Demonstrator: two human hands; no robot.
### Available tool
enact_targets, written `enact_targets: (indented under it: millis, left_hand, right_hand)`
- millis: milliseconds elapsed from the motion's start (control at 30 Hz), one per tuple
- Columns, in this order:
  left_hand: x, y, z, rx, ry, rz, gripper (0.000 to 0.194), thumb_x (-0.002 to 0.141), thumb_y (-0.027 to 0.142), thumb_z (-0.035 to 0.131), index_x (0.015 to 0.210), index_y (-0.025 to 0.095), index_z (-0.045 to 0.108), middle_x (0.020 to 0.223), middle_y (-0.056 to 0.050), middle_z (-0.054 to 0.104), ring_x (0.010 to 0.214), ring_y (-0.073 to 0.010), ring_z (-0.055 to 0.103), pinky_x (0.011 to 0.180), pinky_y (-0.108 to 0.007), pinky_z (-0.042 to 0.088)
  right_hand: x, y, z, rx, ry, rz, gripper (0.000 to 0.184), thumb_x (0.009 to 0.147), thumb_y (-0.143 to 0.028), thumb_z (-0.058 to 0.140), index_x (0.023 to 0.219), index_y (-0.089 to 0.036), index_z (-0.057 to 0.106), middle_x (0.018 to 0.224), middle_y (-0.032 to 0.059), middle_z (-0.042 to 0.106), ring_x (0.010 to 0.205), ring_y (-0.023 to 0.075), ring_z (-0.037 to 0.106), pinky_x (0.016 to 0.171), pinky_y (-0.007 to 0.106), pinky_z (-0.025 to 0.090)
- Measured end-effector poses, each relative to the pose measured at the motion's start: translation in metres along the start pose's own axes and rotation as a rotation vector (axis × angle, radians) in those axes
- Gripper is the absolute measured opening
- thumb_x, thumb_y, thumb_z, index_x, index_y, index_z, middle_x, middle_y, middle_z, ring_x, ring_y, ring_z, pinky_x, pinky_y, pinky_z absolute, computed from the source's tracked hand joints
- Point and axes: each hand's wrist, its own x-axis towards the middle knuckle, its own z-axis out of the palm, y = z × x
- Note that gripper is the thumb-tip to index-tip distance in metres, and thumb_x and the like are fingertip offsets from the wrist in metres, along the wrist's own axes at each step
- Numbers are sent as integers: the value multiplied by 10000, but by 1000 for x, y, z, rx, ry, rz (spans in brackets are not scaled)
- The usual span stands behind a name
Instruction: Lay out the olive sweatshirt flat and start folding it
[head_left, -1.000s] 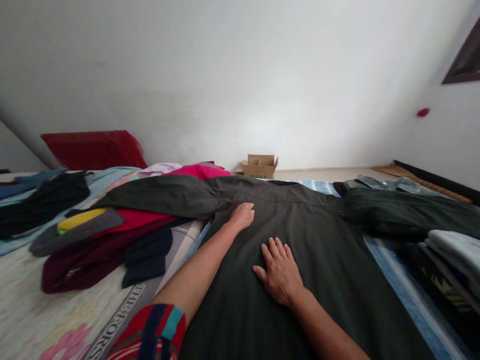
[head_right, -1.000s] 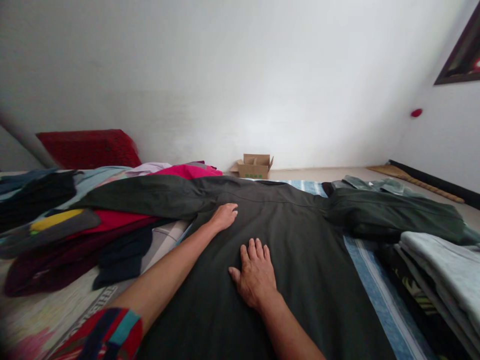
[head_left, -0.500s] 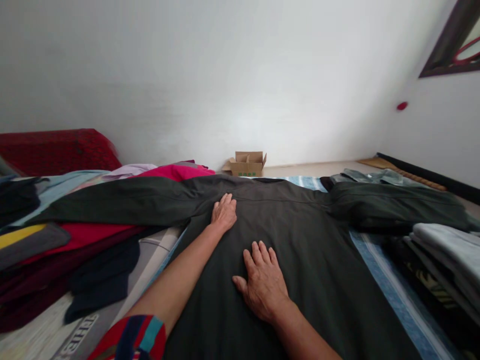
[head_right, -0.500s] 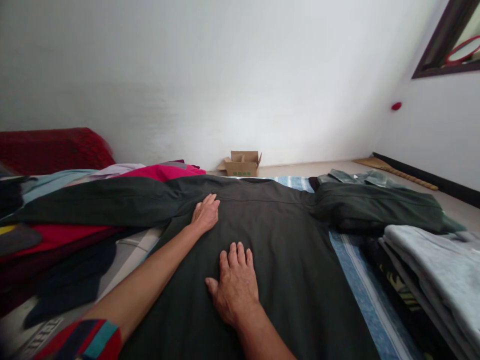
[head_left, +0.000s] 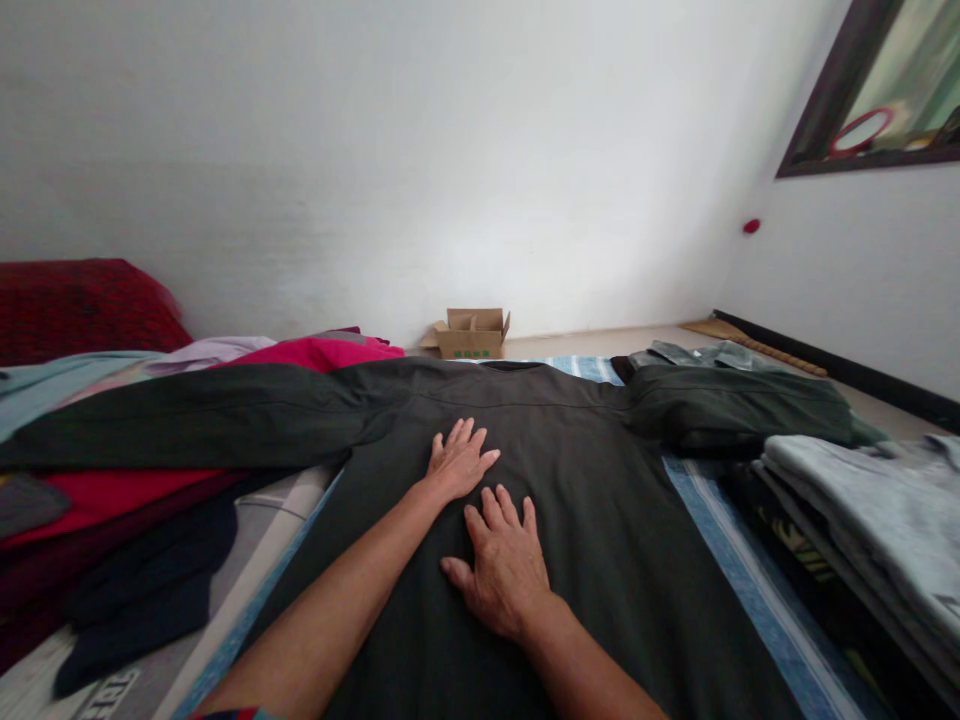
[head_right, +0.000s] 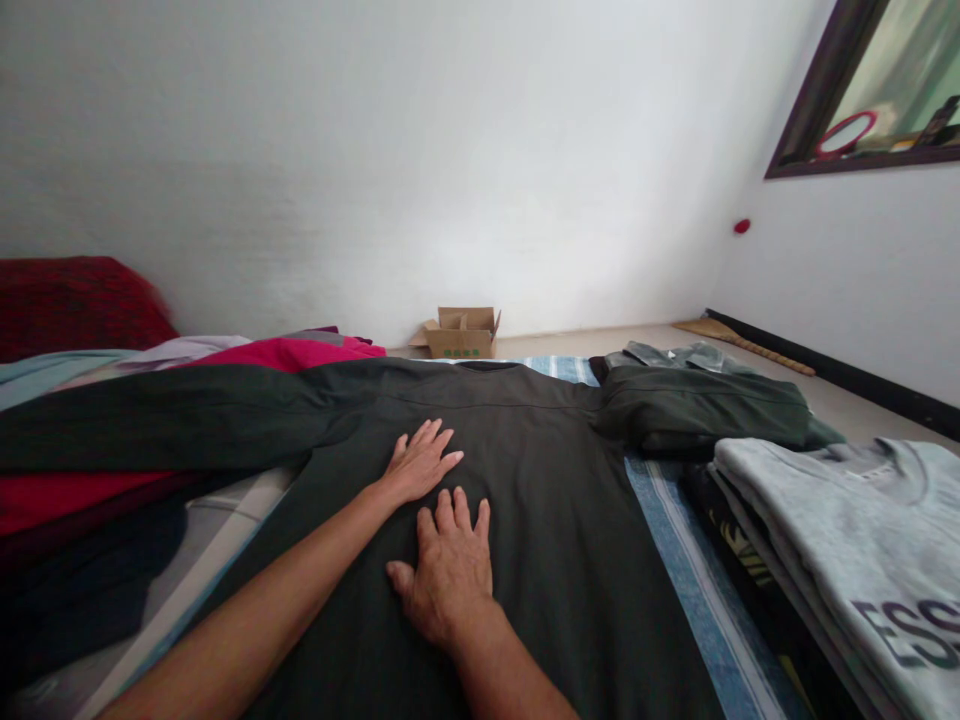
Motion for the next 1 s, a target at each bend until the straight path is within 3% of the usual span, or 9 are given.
enact_targets:
  millis: [100, 200, 267, 367, 433, 533, 767, 1000]
  left_hand:
    - [-7, -1, 3, -28, -45, -12, 622, 914, 536, 271, 1422, 182, 333, 1526, -123, 202, 1405, -285, 141, 1078, -564, 154]
    - [-9, -6, 7, -52, -69, -18, 650, 910, 573, 230, 1443, 207, 293, 1535, -99, 176, 1408, -283, 129, 1077, -575, 144]
    - [-11, -7, 7, -52, -60, -19, 663, 905, 593, 213, 1444, 214, 291, 1537, -89, 172, 1409, -280, 123, 1078, -572, 144]
    - [-13, -7, 5, -50, -69, -25, 666, 903, 598, 213, 1445, 219, 287, 1539, -81, 164, 1411, -272, 117, 1079, -568, 142]
    - [-14, -8, 2, -51, -82, -15, 663, 903, 599, 213, 1447, 227, 281, 1540, -73, 160, 1411, -269, 116, 1080, -568, 136]
    - [-16, -12, 1, -60, -84, 2, 674, 896, 612, 213, 1446, 229, 282, 1540, -67, 165, 1409, -277, 120, 1078, -576, 127]
    - [-26, -34, 3, -42, -64, -54, 688, 892, 612, 223, 1441, 204, 295, 1529, -90, 201, 1405, -271, 144, 1080, -565, 123]
    - [-46, -54, -2, -44, -61, -85, 665, 909, 562, 235, 1430, 157, 313, 1524, -104, 219, 1402, -252, 167, 1092, -466, 185]
  right_hand:
    - [11, 2, -14, 21, 48, 82, 460, 902, -430, 401, 1276, -187, 514, 1457, 115, 361, 1363, 277, 259, 1090, 503, 180]
    - [33, 20, -38, -108, 102, 164, 455, 935, -394, 312, 1304, -192, 484, 1439, 97, 390, 1334, 231, 317, 1069, 414, 253]
    - [47, 45, -53, -223, 115, 227, 482, 945, -417, 277, 1327, -184, 457, 1460, 96, 354, 1345, 229, 289, 1070, 399, 241]
    - [55, 95, -65, -280, 88, 324, 586, 936, -479, 290, 1391, -119, 376, 1489, 146, 281, 1381, 287, 183, 1085, 469, 155]
    - [53, 128, -66, -309, 43, 389, 680, 921, -556, 274, 1415, -93, 338, 1493, 174, 258, 1386, 306, 159, 1082, 507, 123]
    - [49, 157, -60, -345, 1, 417, 737, 906, -622, 212, 1447, -127, 285, 1516, 140, 214, 1397, 294, 116, 1090, 497, 96]
    - [50, 174, -60, -419, 3, 431, 788, 876, -682, 136, 1452, -162, 276, 1516, 135, 209, 1393, 299, 122, 1085, 479, 107]
    - [40, 195, -73, -472, 5, 439, 722, 903, -624, 186, 1421, -142, 329, 1487, 151, 271, 1371, 306, 192, 1064, 462, 171]
